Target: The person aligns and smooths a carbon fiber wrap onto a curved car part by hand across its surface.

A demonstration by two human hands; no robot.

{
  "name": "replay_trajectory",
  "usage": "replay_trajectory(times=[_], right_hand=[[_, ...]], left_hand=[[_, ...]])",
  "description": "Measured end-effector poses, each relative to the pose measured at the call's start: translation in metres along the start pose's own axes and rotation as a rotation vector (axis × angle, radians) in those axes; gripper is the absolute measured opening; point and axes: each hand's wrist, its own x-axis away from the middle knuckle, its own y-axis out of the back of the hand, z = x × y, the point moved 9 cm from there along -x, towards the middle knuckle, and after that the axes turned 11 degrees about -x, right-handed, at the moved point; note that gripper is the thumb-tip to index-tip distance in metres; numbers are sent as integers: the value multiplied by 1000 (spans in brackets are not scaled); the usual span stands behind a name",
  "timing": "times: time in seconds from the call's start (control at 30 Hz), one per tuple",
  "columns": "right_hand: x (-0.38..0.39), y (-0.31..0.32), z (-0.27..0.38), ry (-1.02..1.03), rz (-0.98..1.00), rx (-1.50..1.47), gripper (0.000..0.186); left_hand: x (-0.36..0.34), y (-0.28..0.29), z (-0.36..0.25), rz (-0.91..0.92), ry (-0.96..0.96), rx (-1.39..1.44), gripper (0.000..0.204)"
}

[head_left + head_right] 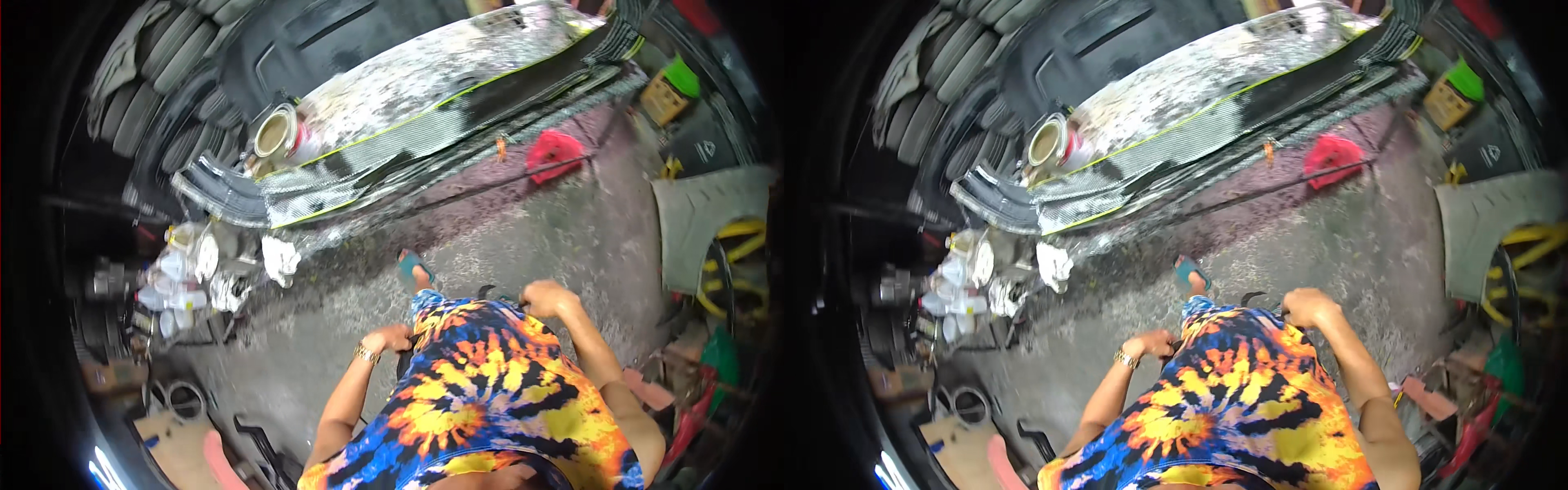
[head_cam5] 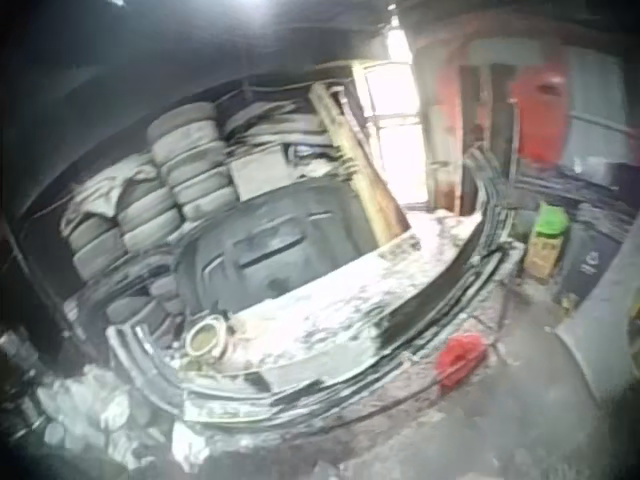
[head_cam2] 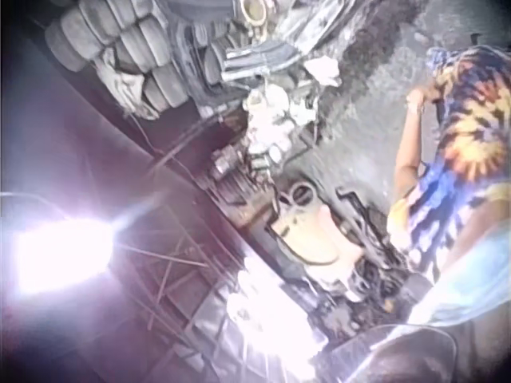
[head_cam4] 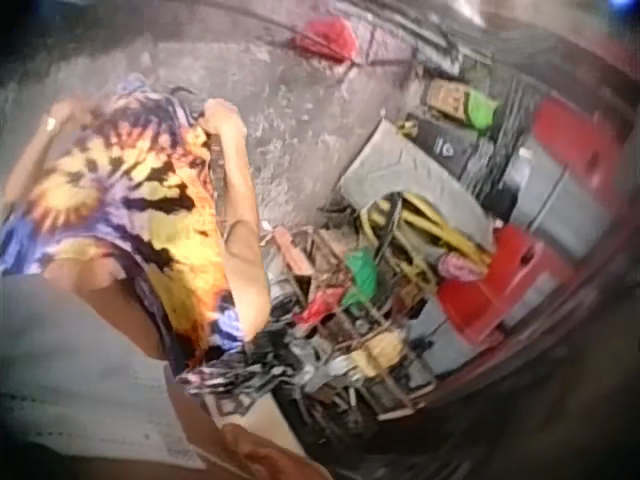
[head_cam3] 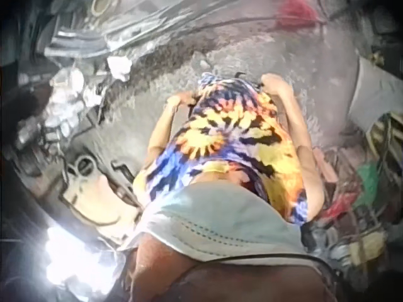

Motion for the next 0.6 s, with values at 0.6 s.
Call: replay_trajectory(times=[0.6], right_hand=[[-223, 242, 303, 581, -600, -170, 21]], left_hand=[[174, 300, 144, -1156, -92, -330, 46]])
